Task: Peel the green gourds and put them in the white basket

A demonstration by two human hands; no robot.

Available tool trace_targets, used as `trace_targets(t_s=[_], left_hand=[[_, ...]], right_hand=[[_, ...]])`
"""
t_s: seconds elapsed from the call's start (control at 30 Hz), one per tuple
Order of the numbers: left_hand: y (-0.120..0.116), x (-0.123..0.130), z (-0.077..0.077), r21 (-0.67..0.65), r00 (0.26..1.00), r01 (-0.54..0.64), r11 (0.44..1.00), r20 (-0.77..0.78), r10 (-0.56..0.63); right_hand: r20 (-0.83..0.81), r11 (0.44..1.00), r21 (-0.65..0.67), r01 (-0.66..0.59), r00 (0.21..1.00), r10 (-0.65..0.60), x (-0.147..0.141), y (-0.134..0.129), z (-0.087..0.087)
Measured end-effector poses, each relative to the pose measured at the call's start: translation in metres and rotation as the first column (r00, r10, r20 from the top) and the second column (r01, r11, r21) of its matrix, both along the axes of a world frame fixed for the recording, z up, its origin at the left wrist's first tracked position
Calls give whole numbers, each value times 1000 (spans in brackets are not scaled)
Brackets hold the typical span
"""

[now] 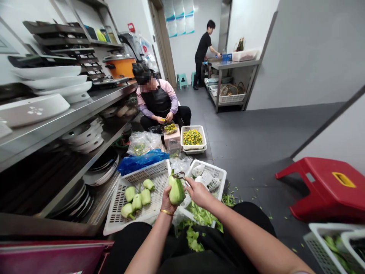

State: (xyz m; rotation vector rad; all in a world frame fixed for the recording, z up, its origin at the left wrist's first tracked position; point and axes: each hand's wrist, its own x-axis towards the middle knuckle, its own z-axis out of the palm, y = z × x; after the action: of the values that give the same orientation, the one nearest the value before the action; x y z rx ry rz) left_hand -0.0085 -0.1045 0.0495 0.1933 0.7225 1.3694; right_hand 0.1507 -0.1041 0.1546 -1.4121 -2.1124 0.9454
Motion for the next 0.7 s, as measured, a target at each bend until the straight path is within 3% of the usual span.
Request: trace_targets(t_s=[0.13,0.23,0.33,0.43,0.5,0.6,0.7], left_hand=[[7,-8,-2,-21,991,-133,991,-23,133],[10,-14,0,-61,995,-96,994,34,98],[7,-14,2,-65,996,-20,998,81,25],[0,-9,1,-33,993,85,996,86,-82],[-4,-6,-1,0,989,127,992,71,-127],[-6,-6,-6,58,996,63,996,55,-67],[-2,-11,-11,35,996,9,999,84,-12]], right_hand=[[29,989,-105,-108,993,112,22,-56,-27],[52,945,-265,-193,976,213,55,-86,-33],[17,967,-210,-142,989,149,62,-72,-13],[-66,997,-65,-53,997,48,38,-32,11],[-105,1000,-18,-11,994,9,17,-14,16],[-151,1000,-7,-5,989,4,2,-23,3],[-151,993,-95,-64,987,50,15,-65,-20]])
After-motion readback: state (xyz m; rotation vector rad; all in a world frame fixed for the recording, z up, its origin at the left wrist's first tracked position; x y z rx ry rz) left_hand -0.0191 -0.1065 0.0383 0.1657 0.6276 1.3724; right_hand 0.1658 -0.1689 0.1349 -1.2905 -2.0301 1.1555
